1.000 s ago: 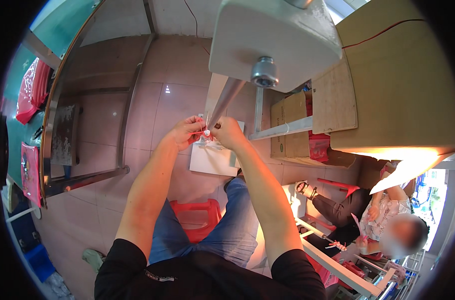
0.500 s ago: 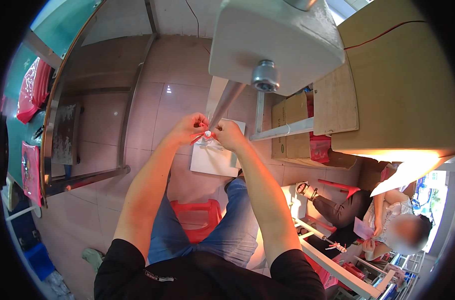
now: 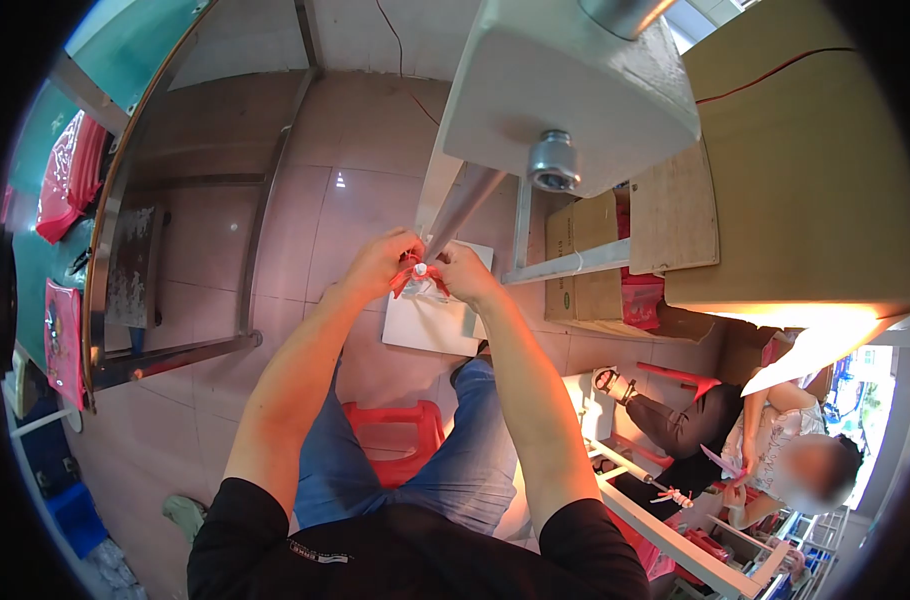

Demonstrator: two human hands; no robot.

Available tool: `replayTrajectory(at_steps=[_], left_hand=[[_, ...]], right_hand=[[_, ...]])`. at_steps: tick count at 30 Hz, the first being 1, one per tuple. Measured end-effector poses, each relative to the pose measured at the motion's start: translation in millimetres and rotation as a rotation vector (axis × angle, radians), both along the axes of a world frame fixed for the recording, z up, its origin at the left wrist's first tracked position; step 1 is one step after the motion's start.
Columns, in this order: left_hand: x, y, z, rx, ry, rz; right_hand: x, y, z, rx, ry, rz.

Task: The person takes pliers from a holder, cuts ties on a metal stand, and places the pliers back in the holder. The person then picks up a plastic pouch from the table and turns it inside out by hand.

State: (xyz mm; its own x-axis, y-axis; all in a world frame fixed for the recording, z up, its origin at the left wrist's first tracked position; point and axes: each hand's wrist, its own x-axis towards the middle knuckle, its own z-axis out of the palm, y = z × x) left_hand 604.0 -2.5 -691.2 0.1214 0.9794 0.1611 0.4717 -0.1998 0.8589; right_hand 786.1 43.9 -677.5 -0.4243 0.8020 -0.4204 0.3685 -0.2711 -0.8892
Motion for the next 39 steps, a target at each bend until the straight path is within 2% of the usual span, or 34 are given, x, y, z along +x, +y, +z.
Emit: replayTrajectory(at_steps=[2, 6, 8, 9, 11, 15, 16, 18, 19, 20, 21, 22, 23, 24, 26, 27, 28, 29, 30, 32, 37, 39], left_hand=[[1.2, -2.1, -0.5, 0.010, -0.009, 0.017], [2.4, -4.3, -4.3, 0.039, -0.027, 0.051], [2.4, -6.8, -11.1, -0.012, -0.012, 0.070], [2.0, -8.0, -13.4, -0.060, 0.004, 0.090], [-1.6, -17.4, -13.0, -0.084, 0.014, 0.131], [-6.0, -45.6, -28.4, -0.113, 0.126, 0.215], [-7.9, -43.1, -37.1, -0.100, 0.131, 0.217], [-3.1, -46.4, -46.7, -0.404, -0.358, 0.264], [-2.4, -44.9, -45.8, -0.406, -0.361, 0.266], [-1.5, -43.5, -45.3, -0.493, -0.552, 0.333], [0.9, -43.3, -42.1, -0.577, -0.743, 0.402], [5.9, -44.2, -41.8, -0.578, -0.743, 0.406], [11.5, -42.7, -40.8, -0.574, -0.993, 0.384], [15.6, -40.5, -38.3, -0.565, -1.242, 0.354], [18.7, -36.5, -35.7, -0.571, -1.333, 0.330], [19.2, -36.7, -35.2, -0.574, -1.424, 0.307], [19.7, -38.0, -36.6, -0.573, -1.427, 0.312], [19.9, -36.8, -37.8, -0.579, -1.556, 0.288], [21.7, -36.7, -38.9, -0.590, -1.685, 0.260], [28.0, -34.8, -31.5, -0.578, -1.732, 0.311], [34.7, -36.7, -44.7, -0.574, -1.821, 0.379], [33.8, -33.7, -46.5, -0.578, -1.720, 0.373]], right_hand=[[2.9, 5.2, -10.3, -0.147, -0.044, 0.078], [1.6, 6.3, -16.4, -0.041, -0.141, 0.094], [10.0, 10.4, -46.3, 0.324, -0.207, 0.192], [11.0, 7.1, -35.4, 0.324, -0.209, 0.191], [11.0, -5.1, 1.4, 0.754, -0.472, 0.246], [28.8, -16.6, -2.7, 0.791, -0.533, 0.310], [27.1, -16.7, -3.5, 0.738, -0.476, 0.228], [29.1, -21.4, -14.1, 0.670, -0.427, 0.143], [28.5, -21.2, -22.8, 0.565, -0.309, 0.050], [29.0, -23.1, -31.4, 0.455, -0.190, -0.041], [27.0, -25.0, -31.9, 0.451, -0.190, -0.037], [24.6, -24.9, -31.6, 0.204, -0.026, -0.160], [21.3, -22.1, -30.6, -0.040, 0.139, -0.280], [17.2, -20.2, -28.6, -0.037, 0.141, -0.278], [10.6, -22.5, -26.7, -0.325, 0.474, -0.441], [5.1, -24.8, -22.4, -0.329, 0.471, -0.439], [-1.1, -26.5, -16.7, -0.382, 0.576, -0.513], [-6.1, -25.6, -12.4, -0.432, 0.683, -0.586], [-5.7, -25.0, -21.3, -0.432, 0.680, -0.586], [-3.1, -18.5, -47.3, -0.483, 0.756, -0.479], [-3.7, -16.8, -30.7, -0.379, 0.505, -0.445], [-1.9, -15.5, -30.2, -0.339, 0.446, -0.440]])
